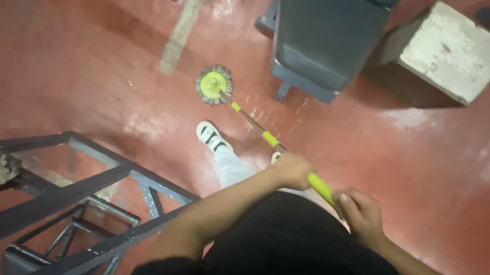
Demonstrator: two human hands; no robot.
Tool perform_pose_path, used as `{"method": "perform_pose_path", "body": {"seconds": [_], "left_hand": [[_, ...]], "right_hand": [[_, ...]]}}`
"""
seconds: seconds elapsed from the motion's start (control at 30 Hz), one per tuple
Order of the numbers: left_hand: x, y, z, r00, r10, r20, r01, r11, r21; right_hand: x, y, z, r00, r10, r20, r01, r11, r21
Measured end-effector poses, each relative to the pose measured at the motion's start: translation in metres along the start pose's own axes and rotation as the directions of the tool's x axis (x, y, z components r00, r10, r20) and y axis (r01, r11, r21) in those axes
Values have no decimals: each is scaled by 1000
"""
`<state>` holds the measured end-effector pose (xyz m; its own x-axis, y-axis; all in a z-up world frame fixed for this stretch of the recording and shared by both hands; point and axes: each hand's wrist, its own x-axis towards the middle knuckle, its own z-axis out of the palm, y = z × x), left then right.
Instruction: The person is mopping the floor around gym equipment.
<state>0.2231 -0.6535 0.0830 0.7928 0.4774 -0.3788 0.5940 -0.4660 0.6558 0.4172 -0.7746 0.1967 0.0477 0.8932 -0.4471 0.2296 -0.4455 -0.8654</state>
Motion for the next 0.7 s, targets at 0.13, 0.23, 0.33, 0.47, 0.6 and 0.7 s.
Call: {"method": "perform_pose_path", "body": {"seconds": [0.13,0.23,0.33,0.47,0.6,0.7], "left_hand": [[-24,-44,-30,981,-87,-171,83,996,-27],[-38,-89,-46,939,-97,-331,112,993,27],[-45,-143,-46,949,-164,-271,179,983,34],[-80,-184,-91,911,-180,-370,179,983,-36],[-98,-201,-149,873,-196,-446,176,981,-86],[-89,-210,-160,889,-170,-426,144,985,-92]], "right_hand": [[50,-13,48,990,-143,21,144,982,-124],[90,13,91,984,-115,134,125,990,-70],[117,20,135,990,-73,122,84,993,-89],[140,-56,184,982,-138,126,123,985,120],[163,-118,195,943,-314,107,314,949,13],[177,-112,187,830,-553,69,554,833,13]]}}
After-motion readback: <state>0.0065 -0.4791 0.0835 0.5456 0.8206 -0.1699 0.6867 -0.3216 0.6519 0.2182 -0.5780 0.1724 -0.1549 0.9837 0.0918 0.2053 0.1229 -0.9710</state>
